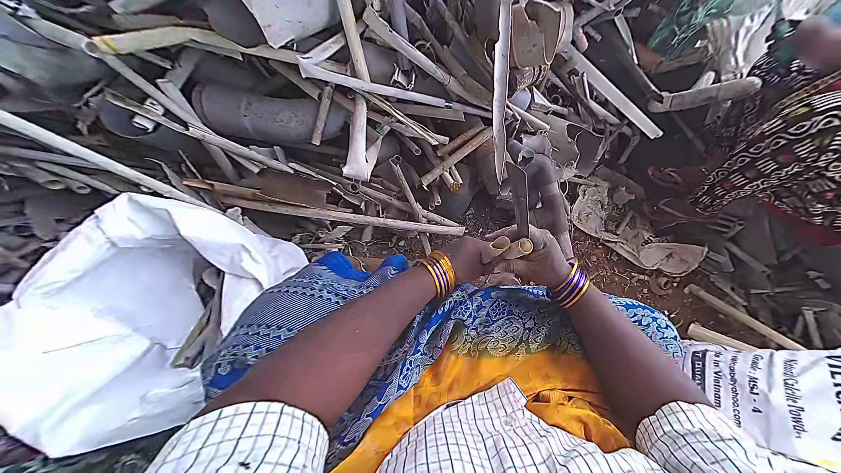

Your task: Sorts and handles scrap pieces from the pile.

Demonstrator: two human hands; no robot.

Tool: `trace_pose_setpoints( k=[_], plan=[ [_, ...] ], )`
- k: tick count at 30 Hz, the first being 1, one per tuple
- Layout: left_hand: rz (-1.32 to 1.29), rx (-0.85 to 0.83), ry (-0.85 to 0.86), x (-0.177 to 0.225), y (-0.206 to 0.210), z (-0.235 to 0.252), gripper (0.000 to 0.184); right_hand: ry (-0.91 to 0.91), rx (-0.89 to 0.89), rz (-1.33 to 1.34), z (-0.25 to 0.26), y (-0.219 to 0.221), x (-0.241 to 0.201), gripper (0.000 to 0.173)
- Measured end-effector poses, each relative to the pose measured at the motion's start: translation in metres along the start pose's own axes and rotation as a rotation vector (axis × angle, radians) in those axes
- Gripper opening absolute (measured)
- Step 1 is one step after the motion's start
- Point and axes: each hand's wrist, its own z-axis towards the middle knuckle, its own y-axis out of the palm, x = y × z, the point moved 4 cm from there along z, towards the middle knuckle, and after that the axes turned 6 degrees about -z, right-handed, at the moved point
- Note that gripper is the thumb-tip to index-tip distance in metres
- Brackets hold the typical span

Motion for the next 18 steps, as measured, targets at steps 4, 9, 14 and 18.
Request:
trace_pose_setpoints(
  k=[4,9,14,18],
  plan=[
    [-0.126,0.226,-0.008,-0.015,-0.024,-0.005,0.028,0.112,0.254,-0.203,0.003,-0.019,0.000,0.048],
    [-0.552,0.789,0.067,-0.013,-0.085,-0.061,0.027,0.483,0.390,-0.141,-0.003,-0.051,0.012,0.034],
    [-1.199,1.378,-0.102,-0.007,-0.123,-0.127,0.050,0.380,0.634,-0.182,-0.004,-0.035,-0.015,0.057],
    [-1.410,1.507,-0.023,-0.010,-0.122,-0.148,0.052,0.018,0.519,-0.332,-0.006,0.013,-0.042,0.057]
  ],
)
